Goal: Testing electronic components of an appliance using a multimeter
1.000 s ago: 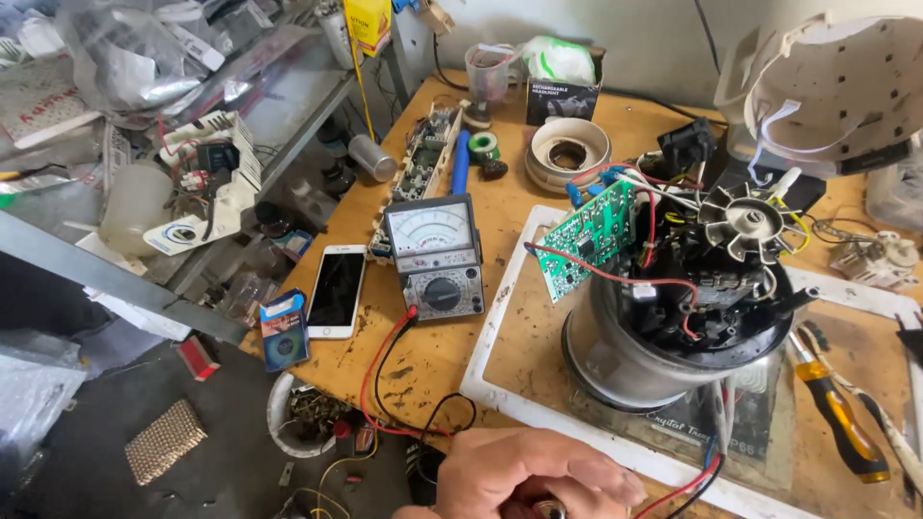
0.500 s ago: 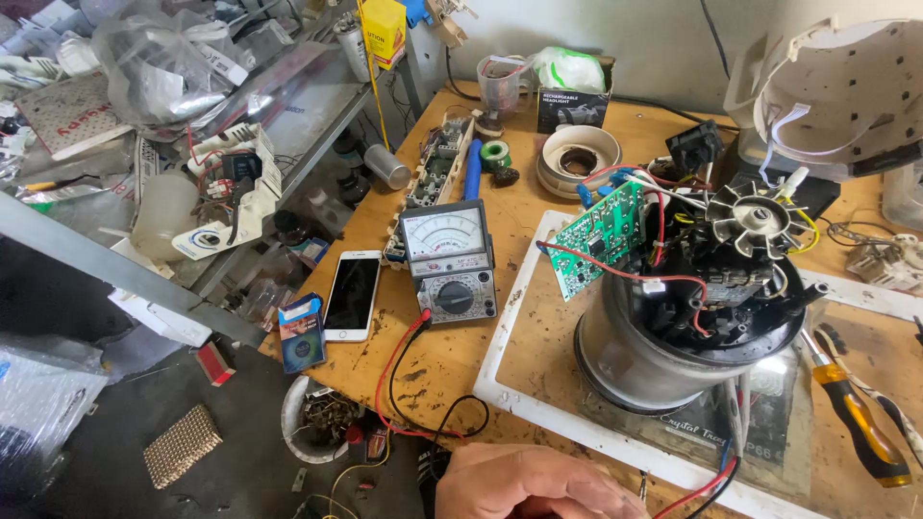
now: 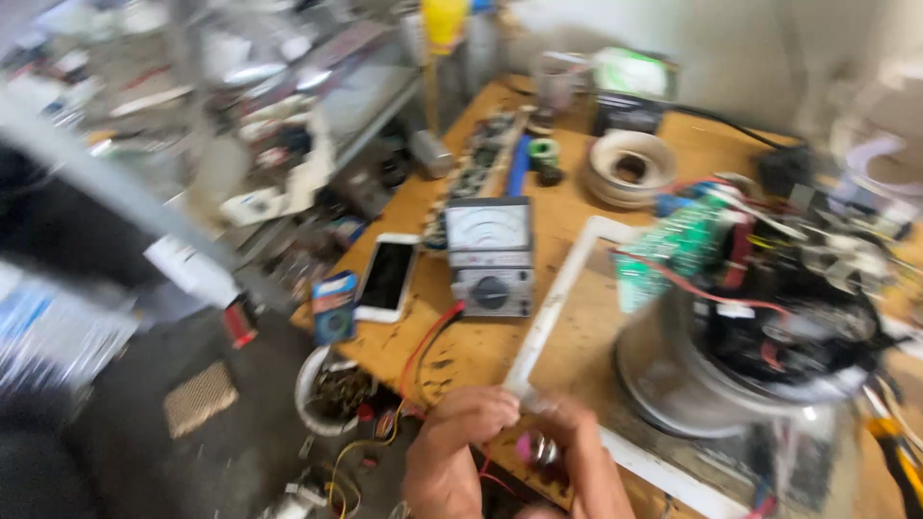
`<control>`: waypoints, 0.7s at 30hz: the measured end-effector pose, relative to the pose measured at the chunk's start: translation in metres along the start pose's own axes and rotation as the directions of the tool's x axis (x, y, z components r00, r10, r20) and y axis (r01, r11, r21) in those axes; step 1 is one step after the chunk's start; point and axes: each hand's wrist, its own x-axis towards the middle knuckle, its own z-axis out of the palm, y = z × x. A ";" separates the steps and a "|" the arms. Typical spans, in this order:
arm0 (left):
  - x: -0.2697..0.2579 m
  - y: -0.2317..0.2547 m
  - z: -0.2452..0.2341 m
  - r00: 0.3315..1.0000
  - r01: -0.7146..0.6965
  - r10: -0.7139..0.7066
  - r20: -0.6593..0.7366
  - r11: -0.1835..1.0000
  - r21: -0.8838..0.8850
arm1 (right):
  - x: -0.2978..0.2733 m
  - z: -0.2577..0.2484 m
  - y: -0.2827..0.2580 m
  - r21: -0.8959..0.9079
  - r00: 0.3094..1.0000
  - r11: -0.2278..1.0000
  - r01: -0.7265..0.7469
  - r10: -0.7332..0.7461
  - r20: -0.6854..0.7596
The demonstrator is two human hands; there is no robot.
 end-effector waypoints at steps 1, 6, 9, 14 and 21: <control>0.026 -0.010 0.002 0.993 -0.058 0.064 -0.102 0.997 0.059 | -0.006 -0.002 0.031 0.535 0.983 0.842 -0.077 -0.026 0.183; 0.004 -0.026 -0.034 0.979 0.187 -0.202 0.004 0.912 0.366 | 0.021 0.056 0.031 0.570 0.868 0.816 0.098 -0.350 0.352; 0.014 -0.029 -0.052 0.908 0.405 -0.410 -0.082 0.812 0.421 | 0.026 0.078 0.015 0.550 0.869 0.835 -0.001 -0.272 0.413; 0.070 -0.079 -0.134 0.945 0.316 -0.156 -0.286 0.656 0.686 | 0.028 0.106 0.030 0.636 0.812 0.720 0.277 -0.529 0.246; 0.122 -0.160 -0.212 0.904 0.034 -0.421 -0.073 -0.099 0.995 | 0.044 0.259 0.169 0.281 0.809 0.888 -0.365 0.153 0.568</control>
